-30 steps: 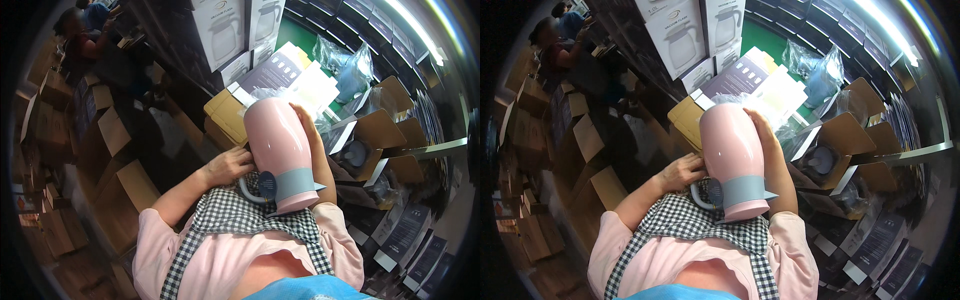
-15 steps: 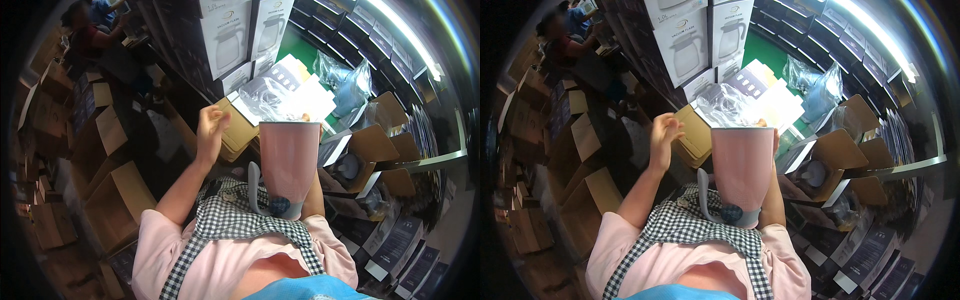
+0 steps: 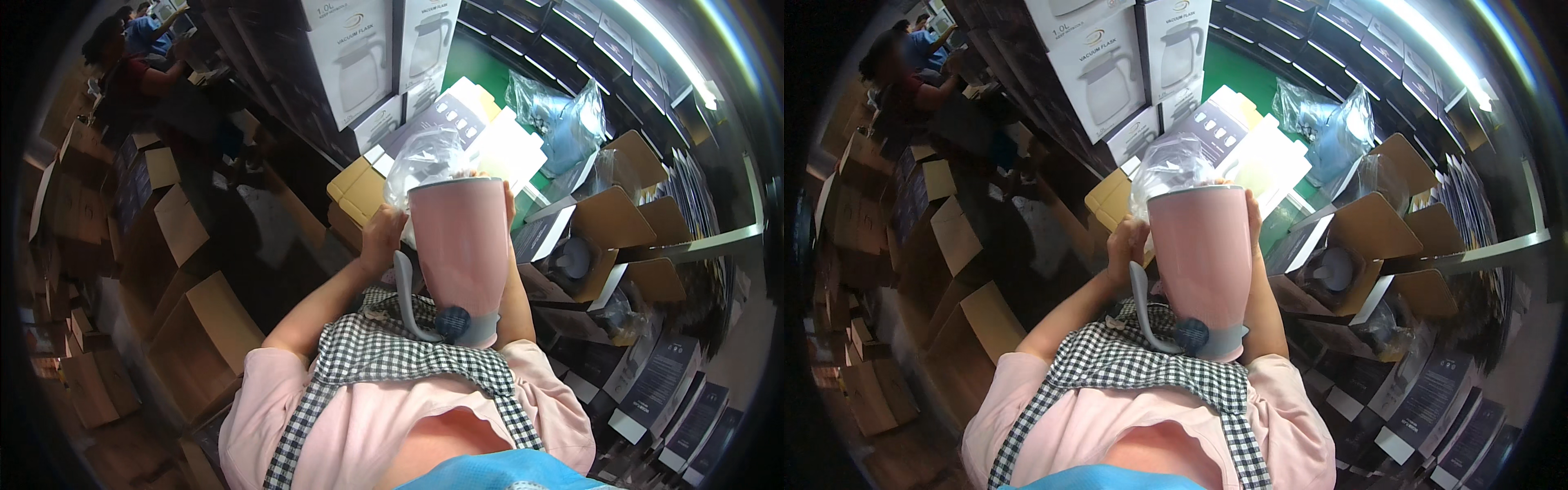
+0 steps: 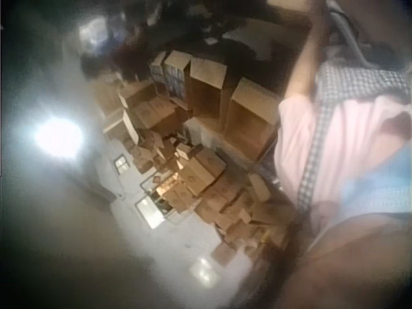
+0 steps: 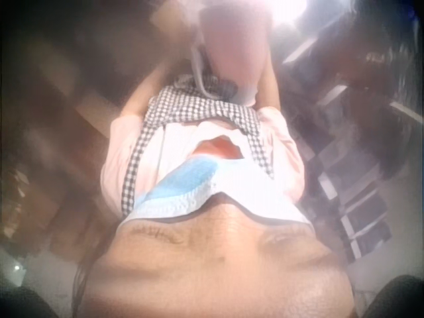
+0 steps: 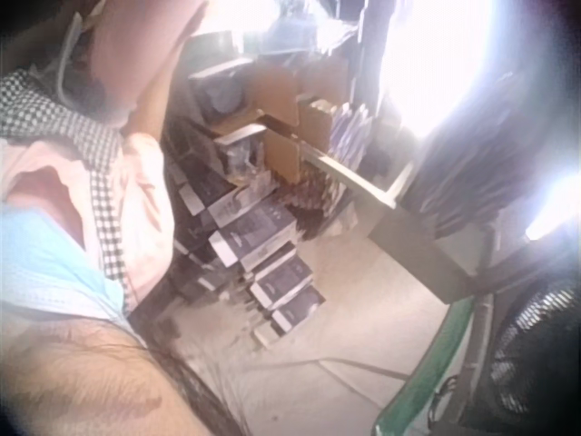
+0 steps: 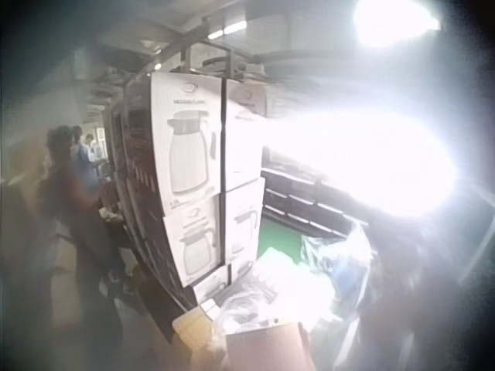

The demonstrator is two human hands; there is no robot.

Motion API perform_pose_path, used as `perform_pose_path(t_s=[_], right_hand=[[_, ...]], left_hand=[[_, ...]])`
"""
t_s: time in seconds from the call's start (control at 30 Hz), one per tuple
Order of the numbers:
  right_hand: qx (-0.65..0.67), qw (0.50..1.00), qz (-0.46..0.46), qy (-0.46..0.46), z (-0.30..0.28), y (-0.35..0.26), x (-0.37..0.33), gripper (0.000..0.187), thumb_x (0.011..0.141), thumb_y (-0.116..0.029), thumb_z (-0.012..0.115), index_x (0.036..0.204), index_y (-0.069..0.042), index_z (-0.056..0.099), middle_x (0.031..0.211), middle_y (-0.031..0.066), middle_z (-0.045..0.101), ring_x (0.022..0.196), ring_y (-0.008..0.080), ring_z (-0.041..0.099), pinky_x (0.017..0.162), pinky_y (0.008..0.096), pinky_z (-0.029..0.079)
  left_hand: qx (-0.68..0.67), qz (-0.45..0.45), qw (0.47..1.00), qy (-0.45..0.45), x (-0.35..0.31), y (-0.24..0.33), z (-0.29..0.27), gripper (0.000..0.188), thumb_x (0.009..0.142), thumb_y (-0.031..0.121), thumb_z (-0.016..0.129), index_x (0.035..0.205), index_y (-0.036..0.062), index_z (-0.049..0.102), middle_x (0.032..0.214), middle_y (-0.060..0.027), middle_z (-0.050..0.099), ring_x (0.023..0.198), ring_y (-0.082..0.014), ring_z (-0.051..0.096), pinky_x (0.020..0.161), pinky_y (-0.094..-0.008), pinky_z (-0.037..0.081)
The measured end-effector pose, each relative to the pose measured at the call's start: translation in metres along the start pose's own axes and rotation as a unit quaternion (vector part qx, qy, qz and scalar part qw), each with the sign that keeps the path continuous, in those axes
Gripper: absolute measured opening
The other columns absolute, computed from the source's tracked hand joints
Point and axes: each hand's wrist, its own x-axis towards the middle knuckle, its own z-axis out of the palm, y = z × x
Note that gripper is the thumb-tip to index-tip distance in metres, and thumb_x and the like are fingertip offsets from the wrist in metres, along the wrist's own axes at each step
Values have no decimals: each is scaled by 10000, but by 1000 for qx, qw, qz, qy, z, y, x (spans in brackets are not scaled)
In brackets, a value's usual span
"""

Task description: The person assembles large cardboard boxes using a tape dispenser, arranges them on the floor, and packs individual vacuum flasks into product boxes at a workstation.

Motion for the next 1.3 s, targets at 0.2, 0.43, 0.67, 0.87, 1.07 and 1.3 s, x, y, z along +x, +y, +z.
perform_pose_path(t_s=[0.2,0.43,0.67,0.87,1.07,1.3], right_hand=[[24,996,81,34,6,1,-8,739,941,-551,413,1341,70,416,1276,274,527,1125,377,570,945,478,488],[-25,981,146,128,4,17,-8,571,959,-456,473,1192,62,535,1111,230,611,971,309,641,813,416,552],[-268,917,-23,295,-17,32,-4,246,909,-185,672,990,47,658,880,116,695,750,134,659,656,237,543],[-489,813,-91,305,-50,15,-1,188,861,-115,709,971,28,660,813,66,656,650,85,584,581,208,479],[-579,765,28,280,-68,21,-6,121,864,-103,664,912,9,662,768,62,672,672,90,584,620,258,476],[-706,673,-42,217,-77,20,4,107,852,-72,646,896,13,596,859,132,633,805,280,630,736,326,494]], left_hand=[[-423,-265,851,-165,-2,50,-63,157,886,120,666,998,45,585,818,-21,570,799,-151,568,710,-285,469],[-106,28,923,-370,20,75,-89,412,756,208,806,1058,55,573,979,-70,528,880,-183,535,780,-298,437],[-219,-206,949,-99,-11,49,-33,87,889,3,602,967,40,588,859,-12,543,706,-53,482,608,-205,396],[-193,-59,964,-173,5,18,-28,122,873,-50,578,958,33,605,898,-53,540,741,-100,513,643,-233,422],[-259,-210,925,-182,-3,-18,-31,95,881,-53,518,916,-1,589,859,-3,508,712,-68,469,649,-210,402],[-112,-158,964,-180,12,-46,-33,25,925,18,568,914,-2,579,820,-39,577,667,-95,510,603,-227,418]])
